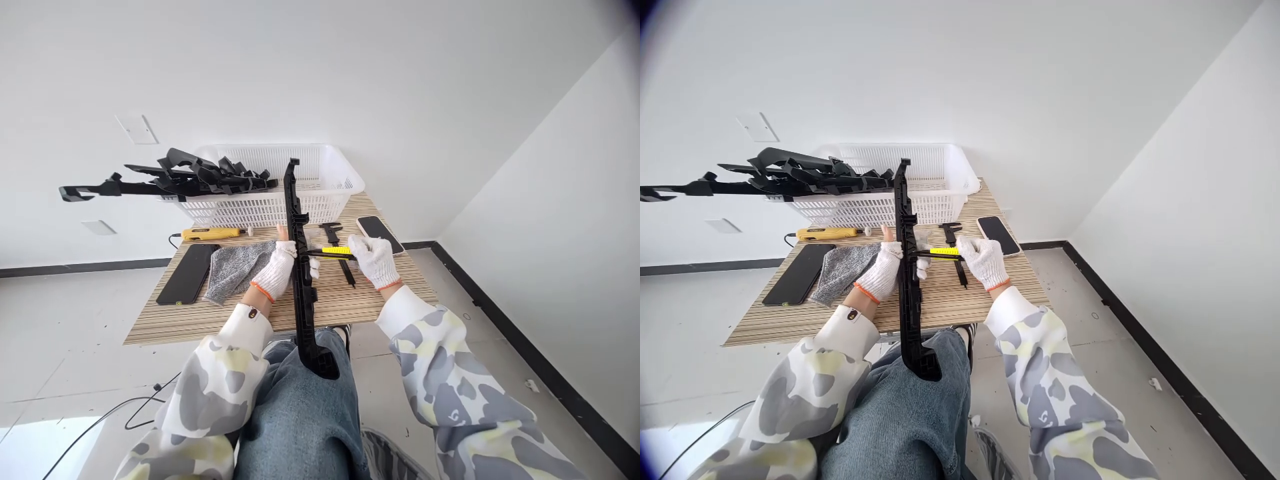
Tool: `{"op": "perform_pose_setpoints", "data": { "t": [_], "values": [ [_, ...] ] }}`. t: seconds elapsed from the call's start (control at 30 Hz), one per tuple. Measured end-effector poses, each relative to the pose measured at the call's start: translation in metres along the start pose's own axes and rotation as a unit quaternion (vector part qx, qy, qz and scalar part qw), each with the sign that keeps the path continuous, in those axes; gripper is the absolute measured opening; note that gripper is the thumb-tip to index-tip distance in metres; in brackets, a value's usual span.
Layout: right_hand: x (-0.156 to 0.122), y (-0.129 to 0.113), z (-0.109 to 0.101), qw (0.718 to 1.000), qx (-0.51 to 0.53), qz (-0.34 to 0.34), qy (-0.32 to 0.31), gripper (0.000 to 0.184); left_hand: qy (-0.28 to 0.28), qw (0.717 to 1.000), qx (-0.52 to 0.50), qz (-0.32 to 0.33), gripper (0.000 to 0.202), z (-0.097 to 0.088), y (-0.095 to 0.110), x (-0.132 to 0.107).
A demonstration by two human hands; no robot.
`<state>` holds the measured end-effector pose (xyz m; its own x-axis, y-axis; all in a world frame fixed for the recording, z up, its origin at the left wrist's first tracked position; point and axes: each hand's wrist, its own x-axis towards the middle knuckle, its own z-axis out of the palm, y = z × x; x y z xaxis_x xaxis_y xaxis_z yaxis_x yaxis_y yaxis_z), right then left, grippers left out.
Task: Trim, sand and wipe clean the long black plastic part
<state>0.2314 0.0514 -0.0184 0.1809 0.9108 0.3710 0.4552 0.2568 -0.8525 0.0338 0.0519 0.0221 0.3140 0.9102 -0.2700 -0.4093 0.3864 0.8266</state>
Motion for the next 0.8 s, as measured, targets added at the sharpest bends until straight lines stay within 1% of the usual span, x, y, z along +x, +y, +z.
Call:
{"op": "perform_pose_setpoints", "data": {
  "t": [0.03, 0.13, 0.17, 0.23, 0.3, 0.37, 0.43, 0.53, 0.63, 0.73, 0.8],
  "values": [
    [0.000, 0.000, 0.000, 1.000, -0.005, -0.005, 0.001, 0.051, -0.003, 1.000, 0.007, 0.001, 0.086, -0.002, -0.002, 0.000],
    [0.000, -0.001, -0.001, 1.000, 0.019, 0.015, -0.011, 0.050, -0.017, 0.999, 0.028, 0.001, 0.085, -0.009, -0.007, -0.003],
    [0.000, -0.001, -0.001, 1.000, 0.019, 0.016, -0.006, 0.051, -0.021, 0.999, 0.041, -0.001, 0.084, -0.011, -0.009, -0.005],
    [-0.001, -0.002, 0.000, 1.000, 0.011, 0.009, 0.026, 0.054, -0.029, 0.996, 0.082, -0.010, 0.077, -0.015, -0.012, -0.012],
    [-0.001, -0.003, 0.002, 0.998, 0.022, 0.022, 0.049, 0.055, -0.026, 0.991, 0.133, -0.006, 0.064, -0.015, -0.015, -0.022],
    [-0.002, -0.003, 0.004, 0.997, 0.049, 0.049, 0.021, 0.053, -0.007, 0.985, 0.172, 0.013, 0.050, -0.011, -0.019, -0.031],
    [-0.004, -0.004, 0.007, 0.996, 0.066, 0.063, -0.012, 0.053, 0.018, 0.981, 0.193, 0.021, 0.042, -0.006, -0.024, -0.037],
    [-0.005, -0.004, 0.010, 0.995, 0.074, 0.071, -0.014, 0.054, 0.039, 0.982, 0.187, -0.002, 0.033, 0.003, -0.032, -0.039],
    [-0.005, -0.005, 0.010, 0.993, 0.076, 0.085, -0.029, 0.052, 0.041, 0.984, 0.172, -0.023, 0.027, 0.006, -0.035, -0.038],
    [-0.005, -0.006, 0.007, 0.992, 0.078, 0.101, -0.005, 0.051, 0.037, 0.987, 0.153, -0.015, 0.022, 0.005, -0.036, -0.036],
    [-0.004, -0.007, 0.005, 0.991, 0.078, 0.106, 0.000, 0.048, 0.040, 0.984, 0.174, -0.001, 0.021, 0.004, -0.035, -0.035]
  ]
}}
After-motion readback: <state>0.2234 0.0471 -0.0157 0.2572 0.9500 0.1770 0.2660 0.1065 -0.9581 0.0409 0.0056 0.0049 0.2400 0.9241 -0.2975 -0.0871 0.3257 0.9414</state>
